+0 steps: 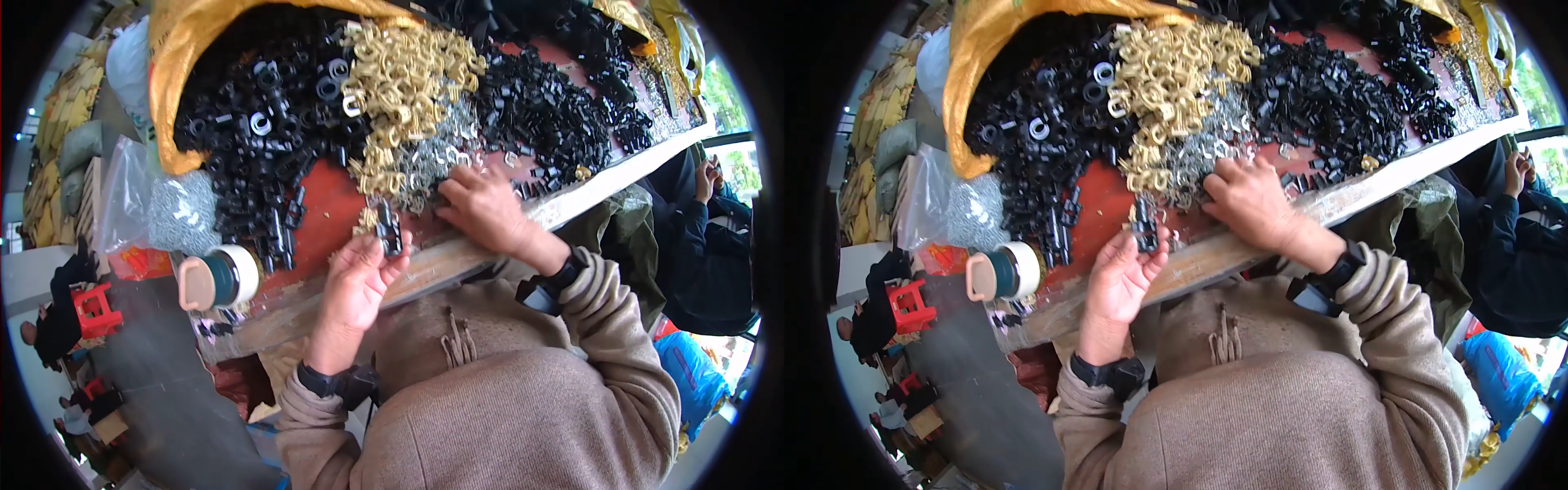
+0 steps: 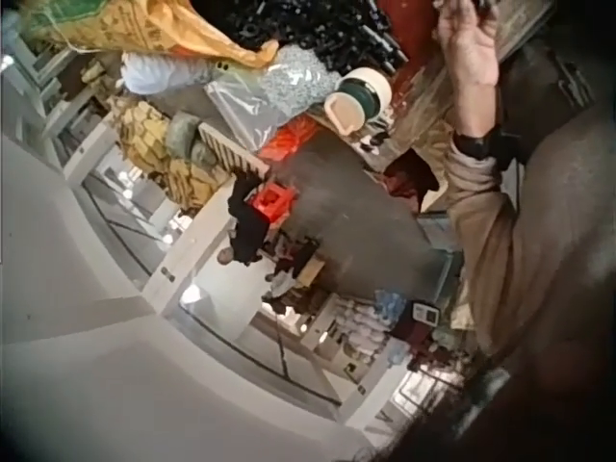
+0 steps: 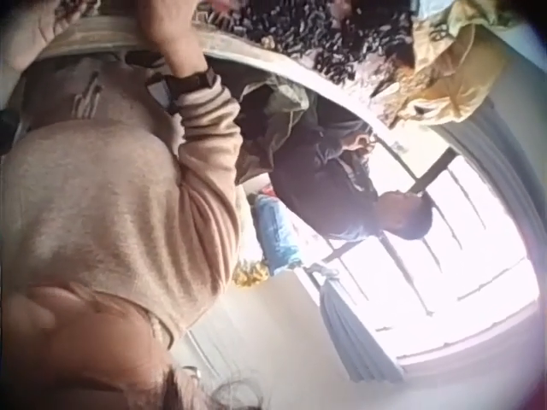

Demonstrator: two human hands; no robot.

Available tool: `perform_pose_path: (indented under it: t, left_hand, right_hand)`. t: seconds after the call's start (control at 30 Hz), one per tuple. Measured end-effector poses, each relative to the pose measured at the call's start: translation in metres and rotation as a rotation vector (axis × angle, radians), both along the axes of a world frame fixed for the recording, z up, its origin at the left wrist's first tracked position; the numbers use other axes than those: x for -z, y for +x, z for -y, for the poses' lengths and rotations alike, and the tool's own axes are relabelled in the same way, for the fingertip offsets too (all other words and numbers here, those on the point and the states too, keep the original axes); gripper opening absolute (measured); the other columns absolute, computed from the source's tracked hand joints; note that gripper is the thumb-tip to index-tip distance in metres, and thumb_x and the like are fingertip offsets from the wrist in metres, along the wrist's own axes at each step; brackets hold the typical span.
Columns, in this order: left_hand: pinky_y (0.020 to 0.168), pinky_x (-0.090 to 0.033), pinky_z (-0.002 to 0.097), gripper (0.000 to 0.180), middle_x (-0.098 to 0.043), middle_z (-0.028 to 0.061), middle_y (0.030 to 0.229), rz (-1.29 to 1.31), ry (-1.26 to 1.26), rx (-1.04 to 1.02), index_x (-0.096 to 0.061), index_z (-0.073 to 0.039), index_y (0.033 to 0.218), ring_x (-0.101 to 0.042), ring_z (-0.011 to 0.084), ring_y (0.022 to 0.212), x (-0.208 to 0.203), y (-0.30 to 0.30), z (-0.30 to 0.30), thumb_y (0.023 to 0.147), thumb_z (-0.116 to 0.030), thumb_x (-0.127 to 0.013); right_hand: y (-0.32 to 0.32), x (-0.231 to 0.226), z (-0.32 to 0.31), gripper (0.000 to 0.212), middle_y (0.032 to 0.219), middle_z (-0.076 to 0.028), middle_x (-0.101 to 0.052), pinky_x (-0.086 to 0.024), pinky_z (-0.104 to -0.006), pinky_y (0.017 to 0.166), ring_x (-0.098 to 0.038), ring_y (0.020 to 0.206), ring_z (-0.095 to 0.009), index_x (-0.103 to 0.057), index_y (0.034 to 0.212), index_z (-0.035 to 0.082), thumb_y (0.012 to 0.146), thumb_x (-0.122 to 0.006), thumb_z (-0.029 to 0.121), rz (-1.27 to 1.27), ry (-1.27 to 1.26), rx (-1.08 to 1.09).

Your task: The person assembles components by hand, picking up a black plastic housing, inserting a small metal clip and a beige plastic part, and then setting the finished piece down.

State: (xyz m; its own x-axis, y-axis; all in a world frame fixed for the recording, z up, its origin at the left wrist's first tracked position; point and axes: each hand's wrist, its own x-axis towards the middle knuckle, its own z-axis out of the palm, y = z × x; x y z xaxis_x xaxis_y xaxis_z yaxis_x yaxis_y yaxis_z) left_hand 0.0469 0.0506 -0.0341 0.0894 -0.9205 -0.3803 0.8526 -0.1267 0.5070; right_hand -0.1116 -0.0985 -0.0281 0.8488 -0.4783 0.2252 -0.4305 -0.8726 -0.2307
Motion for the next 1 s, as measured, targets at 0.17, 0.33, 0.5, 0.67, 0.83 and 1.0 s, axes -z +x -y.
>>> perform_pose_path:
  t: [0.17, 0.33, 0.5, 0.67, 0.83, 1.0]
  left_hand:
    - [0.077, -0.047, 0.0304, 0.023, -0.054, 0.0171, 0.101, -0.020, -0.039, 0.031, -0.051, 0.000, 0.101, -0.056, 0.0213, 0.087, 0.005, -0.005, 0.002, 0.082, -0.012, -0.052]
    - [0.080, -0.046, 0.0321, 0.036, -0.052, 0.0156, 0.104, 0.058, -0.037, 0.043, -0.041, 0.000, 0.114, -0.053, 0.0232, 0.092, 0.005, -0.007, 0.001, 0.083, -0.014, -0.050]
    - [0.080, -0.046, 0.0331, 0.026, -0.053, 0.0162, 0.102, 0.049, -0.057, 0.073, -0.047, 0.001, 0.106, -0.053, 0.0248, 0.092, 0.009, -0.007, 0.006, 0.082, -0.011, -0.050]
    - [0.082, -0.045, 0.0356, 0.025, -0.053, 0.0155, 0.103, 0.078, -0.036, 0.043, -0.048, 0.000, 0.105, -0.051, 0.0259, 0.095, 0.007, -0.010, 0.014, 0.082, -0.011, -0.049]
    - [0.086, -0.042, 0.0383, 0.023, -0.054, 0.0147, 0.103, 0.106, 0.009, 0.021, -0.049, -0.003, 0.104, -0.050, 0.0264, 0.099, 0.007, -0.010, 0.016, 0.083, -0.013, -0.048]
    - [0.086, -0.041, 0.0385, 0.024, -0.052, 0.0150, 0.104, 0.087, 0.034, 0.015, -0.048, -0.001, 0.105, -0.048, 0.0276, 0.101, 0.007, -0.012, 0.016, 0.083, -0.011, -0.049]
  right_hand:
    - [0.003, -0.001, -0.009, 0.018, 0.070, -0.005, -0.047, -0.042, -0.0362, 0.053, -0.052, 0.062, -0.023, -0.050, 0.070, 0.009, 0.064, -0.059, 0.023, -0.064, -0.143, 0.019]
    - [0.010, 0.010, -0.013, 0.013, 0.079, -0.006, -0.054, -0.045, -0.0376, 0.050, -0.057, 0.060, -0.021, -0.055, 0.073, 0.009, 0.066, -0.052, 0.019, -0.085, 0.155, 0.116]
    - [0.007, 0.015, -0.011, 0.017, 0.078, -0.009, -0.054, -0.045, -0.0370, 0.049, -0.057, 0.061, -0.022, -0.053, 0.078, 0.007, 0.066, -0.053, 0.019, 0.015, 0.161, 0.111]
    - [0.009, 0.023, -0.013, 0.018, 0.076, -0.009, -0.053, -0.045, -0.0347, 0.047, -0.057, 0.059, -0.023, -0.051, 0.081, 0.007, 0.067, -0.052, 0.017, 0.175, -0.024, 0.040]
    - [0.012, 0.032, -0.014, 0.015, 0.077, -0.007, -0.050, -0.045, -0.0353, 0.046, -0.057, 0.058, -0.022, -0.048, 0.081, 0.007, 0.069, -0.050, 0.017, 0.149, -0.020, -0.045]
    - [0.001, 0.026, -0.002, 0.012, 0.072, -0.009, -0.051, -0.045, -0.0375, 0.047, -0.057, 0.058, -0.026, -0.047, 0.078, 0.005, 0.070, -0.049, 0.014, 0.220, 0.246, -0.034]
